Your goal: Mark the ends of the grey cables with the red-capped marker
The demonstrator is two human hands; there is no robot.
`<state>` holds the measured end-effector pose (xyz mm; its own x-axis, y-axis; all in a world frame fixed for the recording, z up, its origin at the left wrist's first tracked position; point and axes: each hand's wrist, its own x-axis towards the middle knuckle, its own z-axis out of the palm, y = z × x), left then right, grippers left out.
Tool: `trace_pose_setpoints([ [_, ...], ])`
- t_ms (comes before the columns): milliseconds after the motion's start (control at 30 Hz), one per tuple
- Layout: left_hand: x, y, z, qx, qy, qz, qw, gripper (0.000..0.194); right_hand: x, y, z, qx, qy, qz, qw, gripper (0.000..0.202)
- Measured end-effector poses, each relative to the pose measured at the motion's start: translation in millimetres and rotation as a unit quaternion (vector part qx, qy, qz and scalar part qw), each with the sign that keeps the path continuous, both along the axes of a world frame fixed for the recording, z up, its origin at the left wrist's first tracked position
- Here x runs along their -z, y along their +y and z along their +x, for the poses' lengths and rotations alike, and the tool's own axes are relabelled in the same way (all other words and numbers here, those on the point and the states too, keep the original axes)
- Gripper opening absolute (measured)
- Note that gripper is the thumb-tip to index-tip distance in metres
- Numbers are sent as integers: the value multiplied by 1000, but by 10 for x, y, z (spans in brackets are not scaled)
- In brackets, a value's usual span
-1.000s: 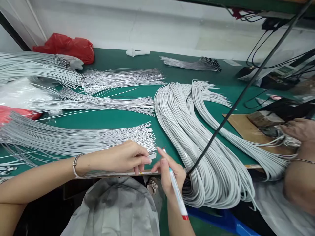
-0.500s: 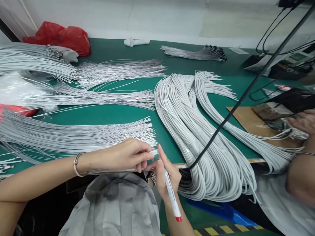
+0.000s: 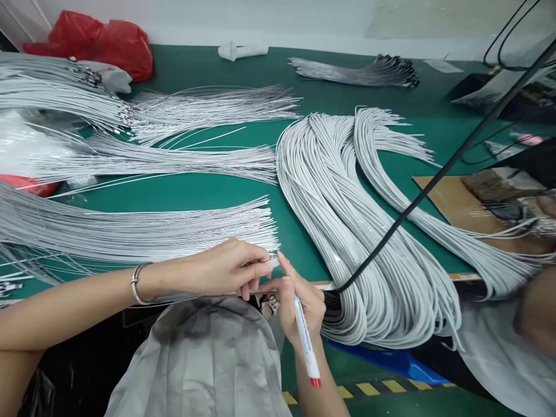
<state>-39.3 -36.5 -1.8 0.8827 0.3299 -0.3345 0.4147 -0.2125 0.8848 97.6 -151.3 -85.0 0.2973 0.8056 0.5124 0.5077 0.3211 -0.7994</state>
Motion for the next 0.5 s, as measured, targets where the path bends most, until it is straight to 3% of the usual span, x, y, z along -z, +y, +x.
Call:
trace_pose_setpoints([
  [133, 323, 18, -8, 36, 46, 13, 998, 32, 123, 15, 127, 66, 203, 1, 977, 58],
  [233, 522, 30, -7, 37, 66, -13, 997, 32, 192, 52, 163, 37, 230, 29, 972, 34],
  [367, 571, 59, 10, 36, 79, -47, 995, 32, 286, 37, 157, 16, 192, -38, 980, 15],
  [500, 538, 80, 25, 36, 82, -65, 994, 32, 363, 5, 143, 71, 136, -19, 988, 25],
])
